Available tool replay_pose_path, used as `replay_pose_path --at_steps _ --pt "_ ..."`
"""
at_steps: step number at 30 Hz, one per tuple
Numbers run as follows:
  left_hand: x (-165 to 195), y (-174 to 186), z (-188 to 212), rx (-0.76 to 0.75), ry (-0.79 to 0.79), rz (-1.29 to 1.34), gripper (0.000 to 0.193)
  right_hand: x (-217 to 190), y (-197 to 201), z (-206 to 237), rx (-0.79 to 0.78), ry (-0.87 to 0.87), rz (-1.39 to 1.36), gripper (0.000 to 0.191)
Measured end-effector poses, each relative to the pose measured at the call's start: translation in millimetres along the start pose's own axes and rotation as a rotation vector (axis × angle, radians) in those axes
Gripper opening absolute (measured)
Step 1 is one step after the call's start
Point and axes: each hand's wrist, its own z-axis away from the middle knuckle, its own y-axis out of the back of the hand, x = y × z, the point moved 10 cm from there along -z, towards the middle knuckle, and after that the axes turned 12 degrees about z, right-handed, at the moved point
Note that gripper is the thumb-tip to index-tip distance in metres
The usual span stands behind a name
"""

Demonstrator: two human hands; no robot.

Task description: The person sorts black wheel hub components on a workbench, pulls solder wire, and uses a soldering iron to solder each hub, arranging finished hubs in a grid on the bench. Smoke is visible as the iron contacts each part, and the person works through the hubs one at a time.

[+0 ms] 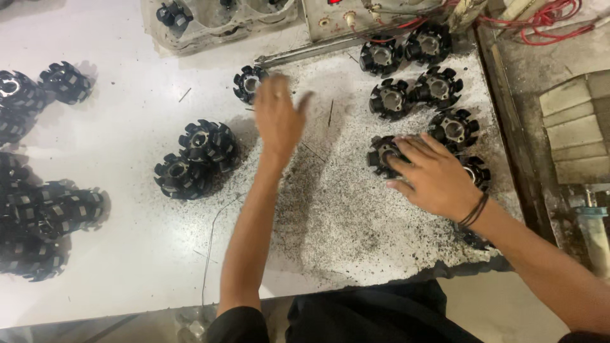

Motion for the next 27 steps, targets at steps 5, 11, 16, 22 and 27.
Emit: replay_pose_path --at_steps 5,11,16,22,27 --pt "-54 17 7 -0.084 0.054 -0.128 0.04 4 -11 16 -0.016 -0.076 -0.029 0.046" --pt "5 36 67 -0.399 -0.005 0.018 0.056 17 -13 12 -0.072 -0.094 0.034 0.046" --pt "84 18 84 -0.504 -0.144 0.22 0.039 17 -17 6 -0.096 -0.078 0.041 0.043" --pt "207 -21 140 -0.865 -0.476 0.586 0.04 16 -2 24 -0.034 -0.049 0.08 0.046" --pt "162 -56 92 -0.614 -0.107 0.551 0.051 -16 24 77 -0.038 -0.115 -0.158 0.04"
